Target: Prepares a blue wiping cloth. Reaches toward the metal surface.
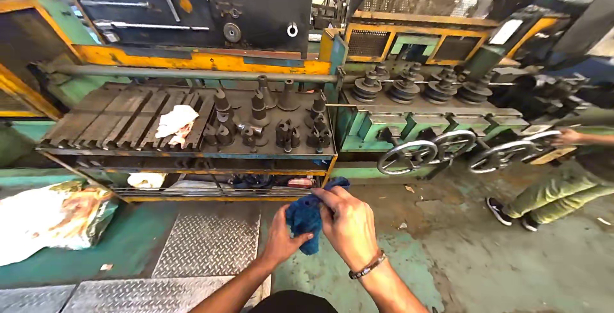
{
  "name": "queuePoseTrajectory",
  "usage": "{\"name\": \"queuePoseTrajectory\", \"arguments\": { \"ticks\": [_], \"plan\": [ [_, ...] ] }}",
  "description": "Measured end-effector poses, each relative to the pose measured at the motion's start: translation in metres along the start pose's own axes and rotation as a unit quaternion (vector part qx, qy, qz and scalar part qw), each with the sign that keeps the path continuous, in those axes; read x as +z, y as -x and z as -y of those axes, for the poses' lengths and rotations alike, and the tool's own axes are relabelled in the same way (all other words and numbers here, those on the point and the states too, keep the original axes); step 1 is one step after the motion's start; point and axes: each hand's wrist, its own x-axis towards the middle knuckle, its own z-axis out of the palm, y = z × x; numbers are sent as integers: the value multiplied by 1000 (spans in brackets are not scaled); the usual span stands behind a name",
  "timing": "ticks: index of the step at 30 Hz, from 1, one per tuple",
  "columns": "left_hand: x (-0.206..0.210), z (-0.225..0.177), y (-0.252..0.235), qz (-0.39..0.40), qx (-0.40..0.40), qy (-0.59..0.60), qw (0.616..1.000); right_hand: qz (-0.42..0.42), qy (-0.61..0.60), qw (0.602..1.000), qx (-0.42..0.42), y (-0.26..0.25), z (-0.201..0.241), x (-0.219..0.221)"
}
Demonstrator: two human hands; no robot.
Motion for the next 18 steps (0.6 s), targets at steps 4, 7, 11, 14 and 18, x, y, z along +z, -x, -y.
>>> {"name": "queuePoseTrajectory", "arguments": {
  "ticks": [4, 7, 11, 14, 18],
  "plan": [
    [7, 2, -5, -11, -13, -21, 1000, -9, 7, 999, -34, -13, 4, -3],
    [5, 12, -13, 57, -10, 38, 998, 33, 4, 998, -60, -28, -7, -6],
    [-14, 26, -28, 173, -73, 156, 970, 53, -58, 985, -152, -30, -32, -4],
    [-37, 34, -42, 182, -84, 138, 970, 37, -107, 975, -191, -4, -48, 7],
    [-61, 40, -49, 182, -298, 269, 898, 59, -142, 962, -227, 56, -63, 31]
  ]
}}
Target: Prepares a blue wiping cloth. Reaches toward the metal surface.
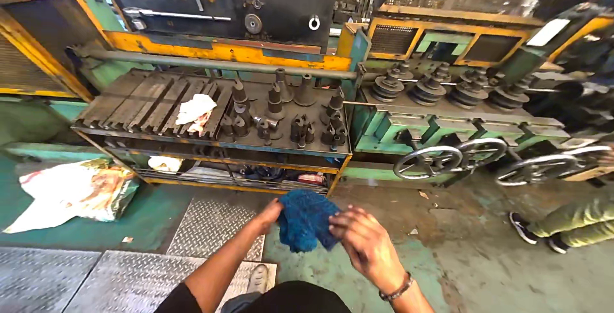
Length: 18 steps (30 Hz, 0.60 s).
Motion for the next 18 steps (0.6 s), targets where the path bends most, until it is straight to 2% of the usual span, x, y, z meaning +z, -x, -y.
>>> {"name": "queuePoseTrajectory", "arguments": {
  "ticks": [3, 6, 10, 12, 14, 15, 18],
  "plan": [
    [-9, -16, 6, 58, -56, 138, 987, 57, 6, 998, 12, 49, 1, 44],
    [-8, -28, 11, 116, -77, 156, 978, 71, 21, 997, 37, 91, -11, 90],
    [2, -32, 21, 194, -70, 185, 961, 62, 23, 995, 73, 111, -14, 117],
    [7, -38, 29, 180, -66, 161, 968, 89, 14, 991, 103, 107, -5, 121],
    [12, -45, 36, 138, -53, 90, 985, 145, -20, 977, 152, 104, 0, 115],
    [12, -48, 38, 126, -42, 53, 990, 145, -53, 972, 175, 102, -1, 109],
    [1, -55, 46, 152, 9, -8, 988, -15, -170, 949, 265, 83, -5, 90]
  ]
}}
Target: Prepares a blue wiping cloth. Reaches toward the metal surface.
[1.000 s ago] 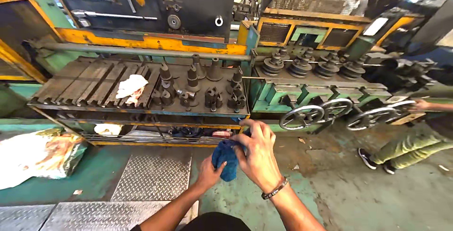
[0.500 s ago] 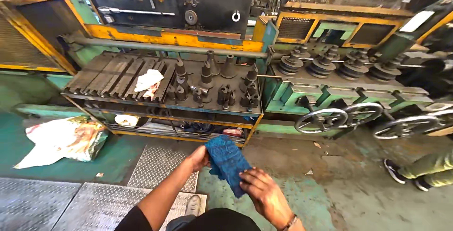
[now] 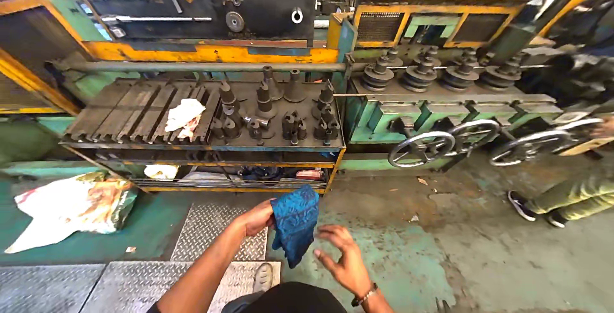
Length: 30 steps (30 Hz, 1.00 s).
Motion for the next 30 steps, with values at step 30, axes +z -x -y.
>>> {"name": "queuePoseTrajectory", "arguments": {
  "ticks": [30],
  "plan": [
    [-314, 82, 175, -204, 346, 152, 903, 214, -445, 868, -56, -296, 156, 311]
  ]
}}
